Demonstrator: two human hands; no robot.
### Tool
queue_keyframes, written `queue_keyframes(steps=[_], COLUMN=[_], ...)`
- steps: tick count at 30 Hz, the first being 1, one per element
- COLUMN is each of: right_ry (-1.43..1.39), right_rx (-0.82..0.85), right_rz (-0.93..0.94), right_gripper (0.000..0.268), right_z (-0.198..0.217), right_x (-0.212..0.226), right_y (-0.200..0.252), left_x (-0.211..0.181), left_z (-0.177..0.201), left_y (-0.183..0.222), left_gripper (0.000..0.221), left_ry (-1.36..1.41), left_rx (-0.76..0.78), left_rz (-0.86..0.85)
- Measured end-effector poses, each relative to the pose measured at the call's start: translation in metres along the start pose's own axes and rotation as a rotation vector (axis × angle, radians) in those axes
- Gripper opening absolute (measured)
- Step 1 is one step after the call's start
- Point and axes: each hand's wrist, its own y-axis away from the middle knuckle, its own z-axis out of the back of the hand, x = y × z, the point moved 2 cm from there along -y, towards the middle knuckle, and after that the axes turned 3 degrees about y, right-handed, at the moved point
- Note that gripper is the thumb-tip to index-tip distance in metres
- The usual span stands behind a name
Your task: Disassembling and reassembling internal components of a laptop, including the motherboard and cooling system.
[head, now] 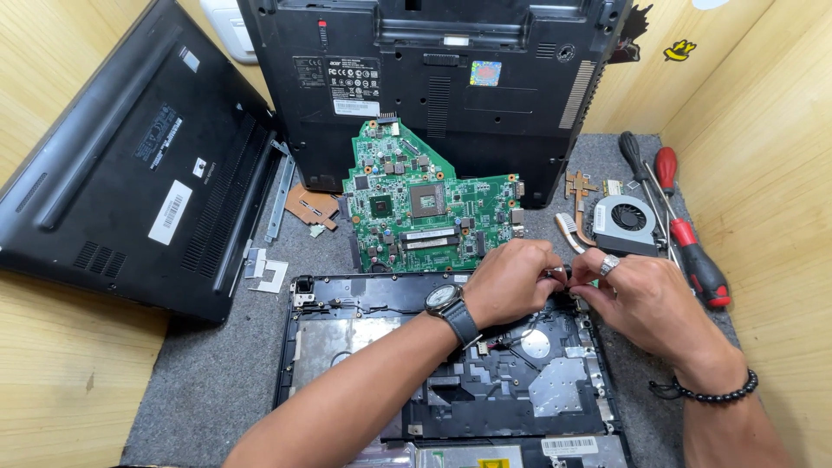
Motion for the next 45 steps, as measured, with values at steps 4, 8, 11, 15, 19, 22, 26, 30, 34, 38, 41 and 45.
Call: queue_keyframes(steps=[4,8,11,15,19,22,26,30,34,38,41,45], right_ry=[0.065,0.052,0.051,0.033,-0.027,0.063,0.106,0.156,0.17,0.184,0.21,0.193], right_rx=[0.019,-0.008,-0.009,-0.044,-0.032,-0.058,-0.014,-0.05,-0.047,-0.075,-0.078,-0.068], right_rz=[0.002,-0.001,-0.008,-0.011,-0.017,0.005,-0.01,0.026,0.029,0.061,0.069,0.06], right_gripper=[0.024,0.023,0.022,0.025,0.024,0.024,0.024,0.024,0.025,0.021,0.02,0.02], right_z=[0.0,0.0,0.001,0.006,0.005,0.001,-0.002,-0.003,-0.001,-0.002,-0.002,-0.002], right_x=[0.003,0.002,0.002,0.005,0.006,0.004,0.003,0.004,0.006,0.007,0.008,0.009], right_y=[0.0,0.0,0.0,0.0,-0.001,0.001,0.002,0.002,0.002,0.002,0.002,0.002], left_x=[0.0,-0.002,-0.002,-0.001,-0.001,-0.002,-0.001,-0.002,-0.003,-0.003,-0.002,-0.001], left_z=[0.001,0.003,0.003,0.003,0.003,0.003,0.002,0.003,0.004,0.004,0.003,0.003], left_y=[0.0,0.001,0.001,0.0,0.0,0.0,0.001,0.001,0.001,0.001,0.001,0.001], left_gripper=[0.009,0.009,0.009,0.009,0.01,0.01,0.01,0.01,0.011,0.011,0.01,0.011], left_ry=[0.012,0.032,0.037,0.034,0.035,0.047,0.035,0.036,0.035,0.033,0.036,0.04], left_rx=[0.008,0.016,0.016,0.016,0.014,0.008,0.003,0.003,0.002,0.004,0.003,0.0], left_rz=[0.01,0.007,0.0,0.003,0.003,-0.006,-0.003,-0.005,-0.011,-0.002,-0.01,-0.01])
